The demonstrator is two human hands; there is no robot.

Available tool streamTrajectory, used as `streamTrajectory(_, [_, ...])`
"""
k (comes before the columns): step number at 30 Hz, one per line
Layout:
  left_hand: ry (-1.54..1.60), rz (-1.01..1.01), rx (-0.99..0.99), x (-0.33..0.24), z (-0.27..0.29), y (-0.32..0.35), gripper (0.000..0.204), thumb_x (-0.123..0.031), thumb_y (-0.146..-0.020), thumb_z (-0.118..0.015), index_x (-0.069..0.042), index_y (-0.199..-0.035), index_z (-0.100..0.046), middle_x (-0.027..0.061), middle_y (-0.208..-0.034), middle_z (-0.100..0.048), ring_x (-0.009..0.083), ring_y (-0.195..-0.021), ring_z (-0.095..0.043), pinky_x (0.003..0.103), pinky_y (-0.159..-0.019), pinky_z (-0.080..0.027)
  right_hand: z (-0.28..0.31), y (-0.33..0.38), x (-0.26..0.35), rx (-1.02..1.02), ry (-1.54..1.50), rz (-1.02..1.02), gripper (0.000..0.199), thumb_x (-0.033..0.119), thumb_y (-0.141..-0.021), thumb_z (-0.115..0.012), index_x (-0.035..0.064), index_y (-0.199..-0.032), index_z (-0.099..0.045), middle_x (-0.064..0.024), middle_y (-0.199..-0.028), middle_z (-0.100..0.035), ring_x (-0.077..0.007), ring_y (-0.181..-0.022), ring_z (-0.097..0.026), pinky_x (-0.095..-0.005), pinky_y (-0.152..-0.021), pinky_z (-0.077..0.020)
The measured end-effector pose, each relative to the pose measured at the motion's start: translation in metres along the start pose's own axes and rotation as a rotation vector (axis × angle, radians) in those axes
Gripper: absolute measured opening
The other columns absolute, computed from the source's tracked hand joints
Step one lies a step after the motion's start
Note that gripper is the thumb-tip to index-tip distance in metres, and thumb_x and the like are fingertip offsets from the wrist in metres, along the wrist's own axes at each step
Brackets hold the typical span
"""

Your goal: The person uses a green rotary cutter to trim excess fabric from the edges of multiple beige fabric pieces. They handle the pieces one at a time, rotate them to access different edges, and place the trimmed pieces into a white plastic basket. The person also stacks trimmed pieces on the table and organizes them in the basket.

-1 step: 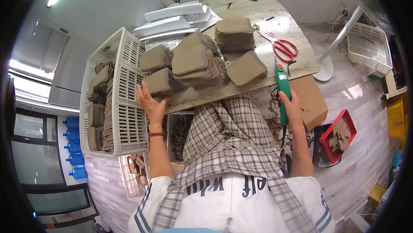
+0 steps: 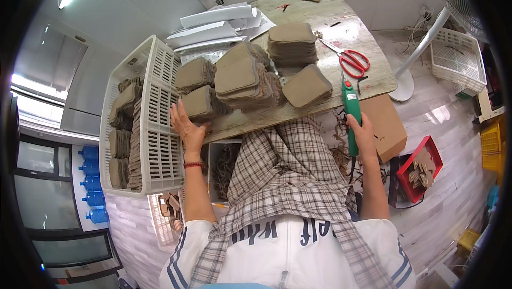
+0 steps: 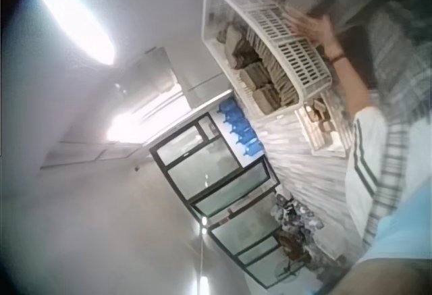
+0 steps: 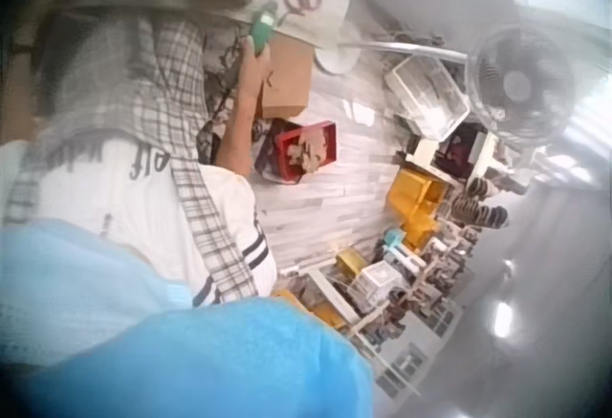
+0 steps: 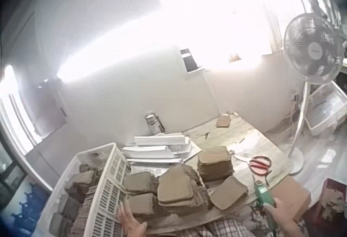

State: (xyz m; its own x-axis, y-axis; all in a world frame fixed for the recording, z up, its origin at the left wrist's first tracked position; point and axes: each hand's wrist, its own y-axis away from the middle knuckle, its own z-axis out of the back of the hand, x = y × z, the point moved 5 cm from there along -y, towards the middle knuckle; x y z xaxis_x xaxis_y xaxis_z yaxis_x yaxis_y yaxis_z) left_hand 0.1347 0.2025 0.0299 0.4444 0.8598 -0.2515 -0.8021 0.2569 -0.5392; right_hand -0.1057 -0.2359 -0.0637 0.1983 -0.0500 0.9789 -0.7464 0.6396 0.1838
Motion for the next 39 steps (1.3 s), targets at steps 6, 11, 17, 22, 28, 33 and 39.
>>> streamTrajectory(6, [0.083, -0.028, 0.006, -0.011, -0.054, -0.016, 0.093, -0.018, -0.062, -0.088, -0.017, -0.142, -0.041, 0.0174, -0.145, -0.034, 0.0399, -0.133, -0.03, 0.051, -0.108, -0.031, -0.003, -0.004, -0.007, -0.056, 0.027, 0.039, 0.026, 0.029, -0.092, -0.065, 0.0035, -0.097, -0.061, 0.0001, -0.08, -0.06, -0.006, -0.072, -0.053, -0.0218, -0.063, -0.0418])
streamTrajectory(11, [0.078, 0.03, -0.06, -0.042, -0.078, -0.025, 0.091, -0.014, -0.063, -0.086, -0.016, -0.142, -0.041, 0.02, -0.143, -0.034, 0.0435, -0.131, -0.031, 0.054, -0.105, -0.031, -0.001, -0.008, -0.009, -0.041, 0.051, 0.053, 0.025, 0.028, -0.092, -0.066, 0.0047, -0.095, -0.06, -0.0003, -0.079, -0.061, -0.0064, -0.07, -0.053, -0.0211, -0.063, -0.0423])
streamTrajectory(17, [0.071, 0.069, 0.048, -0.048, -0.087, -0.034, 0.091, -0.003, -0.07, -0.073, -0.012, -0.148, -0.028, 0.024, -0.149, -0.022, 0.0464, -0.137, -0.02, 0.059, -0.109, -0.024, -0.003, -0.007, -0.01, -0.019, -0.004, 0.012, 0.029, 0.033, -0.091, -0.066, 0.0038, -0.09, -0.061, 0.0005, -0.078, -0.059, -0.0065, -0.07, -0.051, -0.0241, -0.064, -0.0412])
streamTrajectory(22, [0.02, 0.01, -0.173, -0.085, -0.045, -0.028, 0.082, 0.008, -0.07, -0.048, -0.005, -0.148, -0.028, 0.0234, -0.153, -0.016, 0.0449, -0.144, -0.008, 0.061, -0.115, -0.007, -0.001, -0.003, -0.006, -0.048, -0.058, -0.035, 0.031, 0.036, -0.091, -0.066, 0.0052, -0.089, -0.06, 0.0008, -0.074, -0.056, -0.0072, -0.067, -0.051, -0.0243, -0.062, -0.0412])
streamTrajectory(28, [0.368, -0.588, 0.054, -0.238, -0.046, 0.015, 0.053, 0.002, -0.082, -0.057, 0.002, -0.134, -0.048, 0.0229, -0.132, -0.052, 0.0385, -0.138, -0.032, 0.051, -0.118, -0.017, -0.005, 0.0, -0.005, -0.036, -0.078, -0.066, 0.034, 0.038, -0.091, -0.067, 0.0045, -0.09, -0.06, 0.001, -0.072, -0.055, -0.0079, -0.063, -0.05, -0.0245, -0.058, -0.0416])
streamTrajectory(33, [0.143, -0.484, 0.256, -0.269, -0.102, 0.006, 0.064, -0.013, -0.083, -0.066, 0.009, -0.137, -0.04, 0.0274, -0.137, -0.045, 0.0403, -0.14, -0.026, 0.052, -0.118, -0.012, 0.0, 0.001, -0.012, -0.074, 0.008, 0.0, 0.037, 0.039, -0.09, -0.067, 0.0025, -0.091, -0.061, -0.0008, -0.072, -0.058, -0.0075, -0.061, -0.052, -0.0254, -0.054, -0.0432])
streamTrajectory(39, [0.189, -0.436, 0.182, -0.275, -0.101, -0.004, 0.077, -0.016, -0.073, -0.078, 0.006, -0.137, -0.04, 0.0176, -0.114, -0.053, 0.0365, -0.122, -0.042, 0.051, -0.112, -0.023, -0.001, -0.001, -0.018, -0.08, -0.02, 0.022, 0.036, 0.035, -0.089, -0.069, 0.0005, -0.094, -0.06, -0.0024, -0.072, -0.06, -0.0091, -0.064, -0.057, -0.0261, -0.056, -0.0467])
